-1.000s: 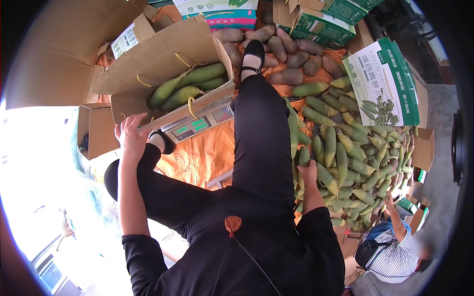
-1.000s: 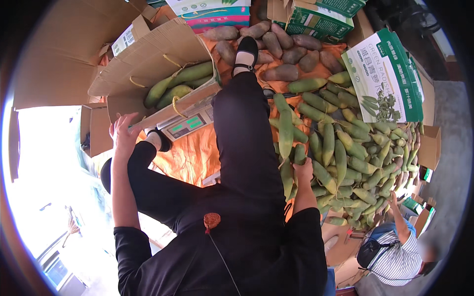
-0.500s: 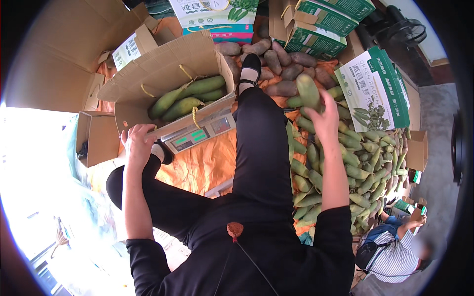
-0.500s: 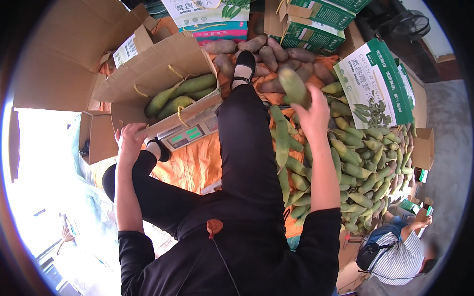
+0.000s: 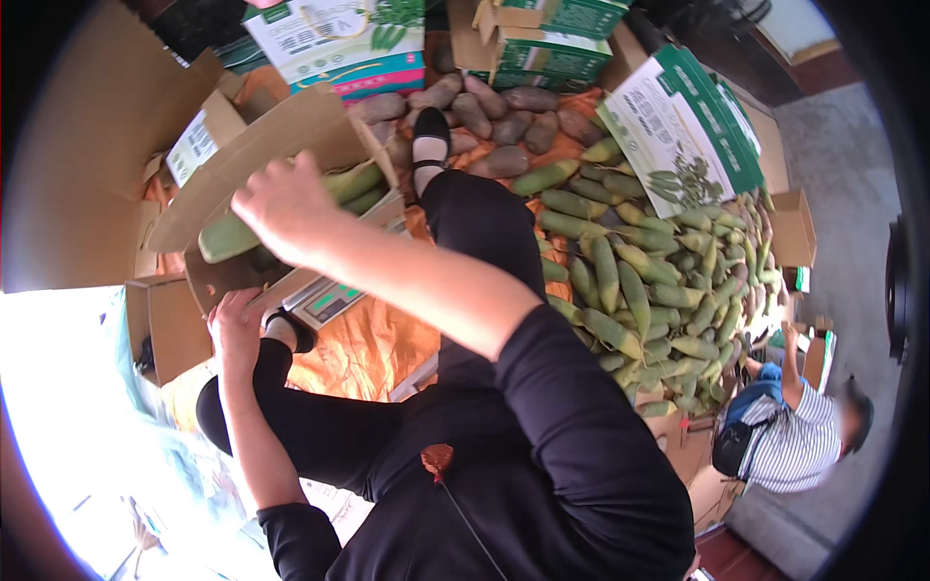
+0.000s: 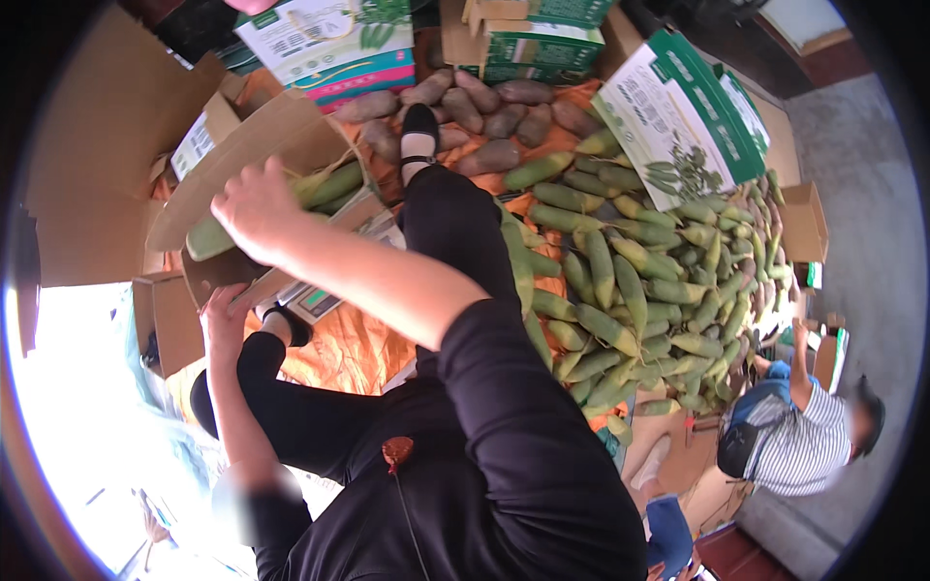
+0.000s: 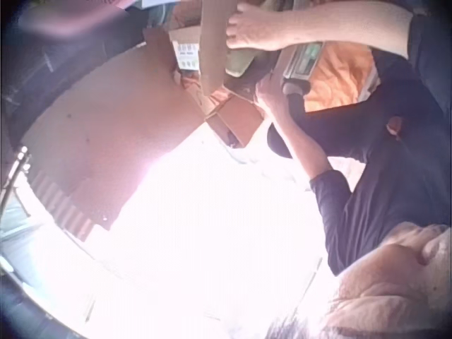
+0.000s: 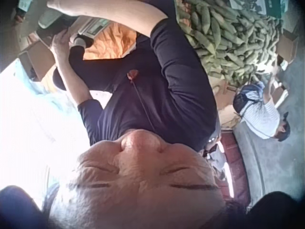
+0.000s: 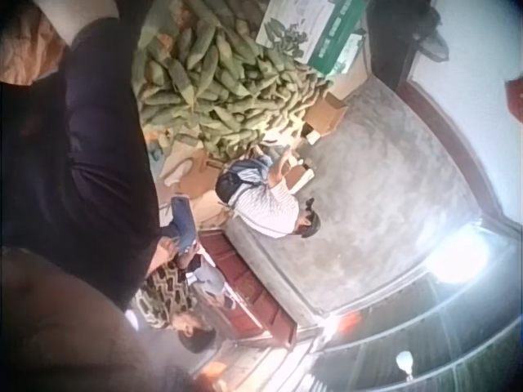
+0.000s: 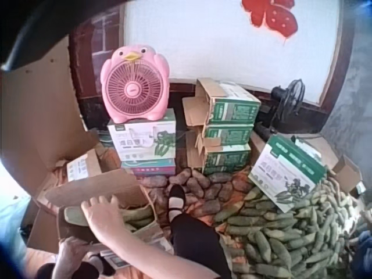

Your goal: Sort and pack large green vegetables into cardboard boxes.

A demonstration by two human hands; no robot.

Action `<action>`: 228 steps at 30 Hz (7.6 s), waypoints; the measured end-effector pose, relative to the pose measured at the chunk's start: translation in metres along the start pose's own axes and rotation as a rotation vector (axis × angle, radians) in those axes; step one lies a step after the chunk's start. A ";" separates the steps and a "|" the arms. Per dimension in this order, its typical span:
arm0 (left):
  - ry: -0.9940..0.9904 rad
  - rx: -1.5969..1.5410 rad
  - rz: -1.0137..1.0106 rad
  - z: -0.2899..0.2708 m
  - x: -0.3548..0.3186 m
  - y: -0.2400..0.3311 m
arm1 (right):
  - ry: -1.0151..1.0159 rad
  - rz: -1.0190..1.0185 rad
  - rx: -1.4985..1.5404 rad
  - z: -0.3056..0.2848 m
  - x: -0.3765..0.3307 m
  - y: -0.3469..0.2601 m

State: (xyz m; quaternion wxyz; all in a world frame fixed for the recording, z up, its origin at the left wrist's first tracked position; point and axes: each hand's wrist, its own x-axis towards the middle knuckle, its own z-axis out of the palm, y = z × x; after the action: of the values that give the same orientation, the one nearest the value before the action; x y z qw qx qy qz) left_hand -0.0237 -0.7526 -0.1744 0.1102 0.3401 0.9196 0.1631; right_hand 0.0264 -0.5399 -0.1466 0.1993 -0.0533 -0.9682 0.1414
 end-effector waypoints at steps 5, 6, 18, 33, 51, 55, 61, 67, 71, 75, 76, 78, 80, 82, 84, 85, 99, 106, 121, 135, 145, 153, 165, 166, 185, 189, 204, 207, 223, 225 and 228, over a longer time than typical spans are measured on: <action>0.004 -0.054 0.056 0.005 0.003 0.000 | -0.174 0.075 0.114 0.038 -0.016 -0.008; 0.007 -0.068 0.071 0.006 0.005 0.001 | -0.157 0.119 0.199 0.035 -0.021 -0.003; 0.016 -0.166 0.078 0.002 0.005 -0.002 | 0.350 0.749 0.389 -0.113 -0.193 0.175; 0.208 -0.124 0.083 0.010 0.012 -0.011 | -0.109 1.566 0.394 0.067 -0.502 0.168; 0.234 -0.091 0.084 0.013 0.015 -0.019 | 0.143 1.650 0.065 0.006 -0.541 0.188; 0.240 -0.051 0.092 0.012 0.016 -0.021 | 0.238 1.769 -0.188 -0.024 -0.572 0.206; 0.247 0.006 0.047 0.005 0.014 -0.001 | 0.117 1.780 -0.311 -0.057 -0.634 0.220; 0.295 -0.017 0.113 0.008 0.017 -0.002 | 0.050 1.884 -0.137 -0.046 -0.671 0.238; 0.298 -0.001 0.119 0.012 0.019 -0.001 | 0.249 1.913 0.116 -0.035 -0.684 0.248; 0.299 0.040 0.085 0.005 0.012 -0.002 | 0.349 1.929 0.398 -0.026 -0.641 0.236; 0.302 0.039 0.083 0.004 0.011 -0.002 | 0.342 1.920 0.398 -0.028 -0.629 0.232; 0.306 0.036 0.088 0.003 0.011 -0.001 | 0.265 1.901 0.243 -0.035 -0.610 0.224; 0.287 0.030 0.117 0.005 0.018 0.002 | 0.138 1.869 0.133 -0.039 -0.622 0.225; 0.276 0.042 0.124 0.008 0.019 0.001 | 0.009 1.811 0.025 -0.044 -0.619 0.227; 0.268 0.061 0.128 0.007 0.017 0.001 | 0.151 2.006 0.480 -0.051 -0.610 0.228; 0.250 0.052 0.116 0.007 0.016 0.001 | 0.155 1.999 0.481 -0.055 -0.600 0.228; 0.178 0.014 0.142 -0.001 0.010 0.013 | 0.070 1.349 0.879 -0.137 -0.334 0.216; 0.164 0.003 0.106 -0.003 0.004 0.007 | -0.214 0.654 0.888 -0.143 -0.133 0.184; 0.227 -0.044 0.140 -0.004 0.004 -0.004 | -0.244 0.354 0.543 -0.069 -0.033 0.132; 0.186 -0.089 0.106 0.007 0.018 0.003 | -0.092 0.725 0.405 0.042 -0.437 0.279; 0.186 -0.091 0.107 0.000 0.010 -0.001 | -0.222 1.436 0.613 0.068 -0.491 0.166; 0.139 -0.178 0.054 0.006 0.011 -0.012 | -0.270 1.621 0.677 0.070 -0.511 0.147; 0.189 -0.137 0.024 0.012 0.014 -0.025 | -0.300 1.567 0.683 0.080 -0.527 0.138; 0.194 -0.129 0.020 0.011 0.013 -0.027 | -0.290 1.594 0.711 0.076 -0.521 0.137; 0.203 -0.120 0.011 0.015 0.016 -0.031 | -0.224 1.501 0.462 0.083 -0.507 0.160; 0.208 -0.101 -0.010 0.014 0.015 -0.037 | -0.208 1.471 0.199 0.070 -0.481 0.162; 0.196 0.003 -0.028 0.013 0.018 -0.036 | -0.120 1.499 0.186 0.086 -0.446 0.254; 0.254 0.020 0.000 0.016 0.019 -0.036 | -0.159 1.503 0.148 0.094 -0.439 0.266; 0.296 0.039 0.037 0.021 0.028 -0.037 | -0.333 1.438 0.233 0.092 -0.358 0.246; 0.282 0.029 0.005 0.020 0.027 -0.036 | -0.370 1.377 0.175 0.091 -0.353 0.236; 0.279 0.037 0.009 0.019 0.027 -0.035 | -0.482 1.495 0.174 0.088 -0.351 0.232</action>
State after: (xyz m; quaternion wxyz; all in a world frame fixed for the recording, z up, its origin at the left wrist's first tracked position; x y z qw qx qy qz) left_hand -0.0583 -0.7557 -0.2073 -0.0256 0.3205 0.9272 0.1922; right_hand 0.3227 -0.3966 -0.4229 -0.1604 -0.6421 -0.6775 0.3209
